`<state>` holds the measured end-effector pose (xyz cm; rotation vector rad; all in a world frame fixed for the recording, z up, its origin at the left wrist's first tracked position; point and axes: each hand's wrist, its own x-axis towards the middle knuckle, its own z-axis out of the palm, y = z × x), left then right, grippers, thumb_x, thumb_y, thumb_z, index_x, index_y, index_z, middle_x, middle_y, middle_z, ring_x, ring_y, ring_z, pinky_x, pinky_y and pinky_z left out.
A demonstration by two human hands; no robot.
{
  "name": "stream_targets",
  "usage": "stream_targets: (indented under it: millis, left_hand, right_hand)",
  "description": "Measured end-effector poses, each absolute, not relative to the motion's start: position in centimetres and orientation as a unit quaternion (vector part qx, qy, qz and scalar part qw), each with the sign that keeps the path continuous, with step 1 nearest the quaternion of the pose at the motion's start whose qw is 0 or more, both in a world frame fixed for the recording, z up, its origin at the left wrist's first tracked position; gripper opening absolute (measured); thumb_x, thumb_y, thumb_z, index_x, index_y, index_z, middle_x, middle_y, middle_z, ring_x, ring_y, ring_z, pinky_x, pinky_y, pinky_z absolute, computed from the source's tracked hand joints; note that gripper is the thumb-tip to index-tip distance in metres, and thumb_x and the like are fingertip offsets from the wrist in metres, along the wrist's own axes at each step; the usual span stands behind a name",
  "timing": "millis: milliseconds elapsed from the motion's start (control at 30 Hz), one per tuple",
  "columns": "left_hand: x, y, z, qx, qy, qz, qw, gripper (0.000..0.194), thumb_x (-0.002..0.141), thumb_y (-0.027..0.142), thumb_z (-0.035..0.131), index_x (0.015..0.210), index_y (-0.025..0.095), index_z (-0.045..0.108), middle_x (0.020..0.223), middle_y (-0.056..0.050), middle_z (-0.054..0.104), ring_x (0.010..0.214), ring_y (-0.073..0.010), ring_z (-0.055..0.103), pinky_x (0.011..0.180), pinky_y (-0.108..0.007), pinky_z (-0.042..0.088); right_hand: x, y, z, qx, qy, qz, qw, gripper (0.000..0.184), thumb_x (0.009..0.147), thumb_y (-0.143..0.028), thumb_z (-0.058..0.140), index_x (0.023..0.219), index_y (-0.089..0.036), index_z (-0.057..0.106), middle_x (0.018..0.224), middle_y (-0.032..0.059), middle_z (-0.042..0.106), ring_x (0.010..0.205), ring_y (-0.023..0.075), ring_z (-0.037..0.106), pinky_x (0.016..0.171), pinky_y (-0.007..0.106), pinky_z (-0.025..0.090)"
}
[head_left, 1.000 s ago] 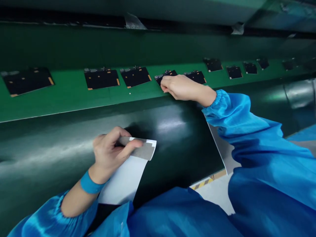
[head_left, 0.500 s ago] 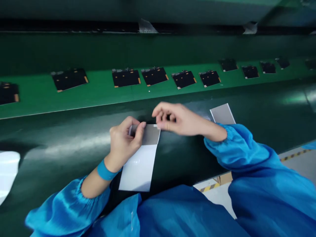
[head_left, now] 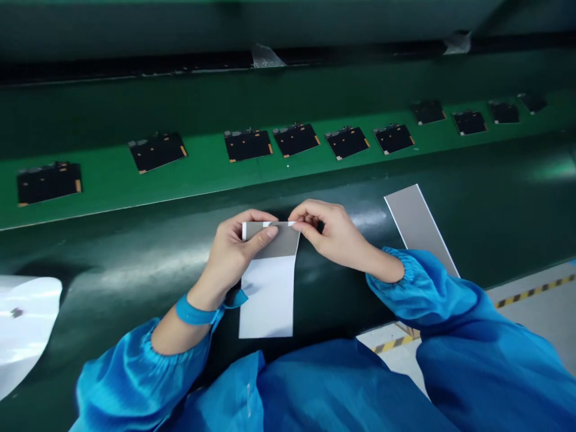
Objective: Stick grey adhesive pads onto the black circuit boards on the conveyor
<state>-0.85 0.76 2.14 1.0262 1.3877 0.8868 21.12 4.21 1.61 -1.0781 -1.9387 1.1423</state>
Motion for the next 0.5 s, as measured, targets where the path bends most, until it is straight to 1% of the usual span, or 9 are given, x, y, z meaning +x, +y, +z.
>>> stream_targets:
  millis: [67,167,233,300,367,433,500]
  left_hand:
    - [-0.2,0.8,2.5,0.453,0.604,0.358,0.549,0.026,0.082,0.042,0.086,0.091,0.019,0.082,0.072,-0.001,0.071,0.061,-0.0135,0.055,0.054,-0.023,0.040]
    - [0.7,0.8,2.7,0.481,0.632,0.357,0.491,0.021,0.085,0.039,0.081,0.090,0.019,0.084,0.079,-0.003,0.076,0.067,-0.0152,0.060,0.058,-0.024,0.043]
    - [1.0,0.8,2.8,0.492,0.634,0.357,0.478,0.021,0.086,0.039,0.080,0.092,0.019,0.085,0.082,-0.004,0.078,0.070,-0.0165,0.062,0.060,-0.025,0.045]
    - [1.2,0.8,2.8,0.494,0.631,0.358,0.479,0.022,0.086,0.040,0.080,0.093,0.019,0.085,0.082,-0.004,0.078,0.071,-0.0172,0.063,0.061,-0.025,0.046]
    - [1.3,0.8,2.7,0.491,0.628,0.358,0.486,0.023,0.085,0.041,0.081,0.092,0.019,0.084,0.081,-0.004,0.077,0.069,-0.0169,0.062,0.060,-0.025,0.046]
    - [1.4,0.8,2.7,0.487,0.621,0.352,0.503,0.026,0.083,0.043,0.082,0.091,0.018,0.083,0.077,-0.004,0.075,0.065,-0.0160,0.059,0.057,-0.024,0.044]
    - [1.5,0.9,2.7,0.488,0.613,0.342,0.519,0.027,0.081,0.043,0.083,0.091,0.018,0.082,0.073,-0.003,0.072,0.061,-0.0149,0.056,0.054,-0.024,0.041]
  right_hand:
    - [21.3,4.0,1.5,-0.403,-0.755,0.398,0.330,0.010,0.099,-0.012,0.062,0.097,-0.018,0.070,0.089,0.0017,0.067,0.077,0.0139,0.059,0.070,0.029,0.045]
    - [21.3,3.6,1.4,-0.388,-0.812,0.274,0.338,0.017,0.105,-0.014,0.056,0.101,-0.018,0.071,0.101,0.0067,0.068,0.091,0.0184,0.062,0.079,0.033,0.048]
    - [21.2,3.4,1.5,-0.393,-0.842,0.188,0.320,0.024,0.109,-0.016,0.050,0.099,-0.019,0.071,0.101,0.0087,0.068,0.095,0.0210,0.062,0.077,0.035,0.047]
    - [21.1,3.1,1.6,-0.404,-0.856,0.141,0.290,0.029,0.110,-0.017,0.046,0.094,-0.021,0.070,0.099,0.0096,0.067,0.094,0.0222,0.061,0.071,0.036,0.045]
    - [21.1,3.0,1.7,-0.412,-0.858,0.141,0.271,0.029,0.111,-0.019,0.045,0.093,-0.021,0.067,0.099,0.0103,0.066,0.093,0.0226,0.060,0.068,0.036,0.043]
    - [21.1,3.1,1.7,-0.413,-0.854,0.167,0.268,0.025,0.110,-0.019,0.045,0.094,-0.021,0.064,0.100,0.0105,0.066,0.090,0.0220,0.060,0.067,0.036,0.043]
    - [21.2,3.4,1.7,-0.411,-0.844,0.203,0.277,0.018,0.104,-0.015,0.048,0.092,-0.021,0.059,0.097,0.0089,0.064,0.084,0.0204,0.058,0.065,0.035,0.041]
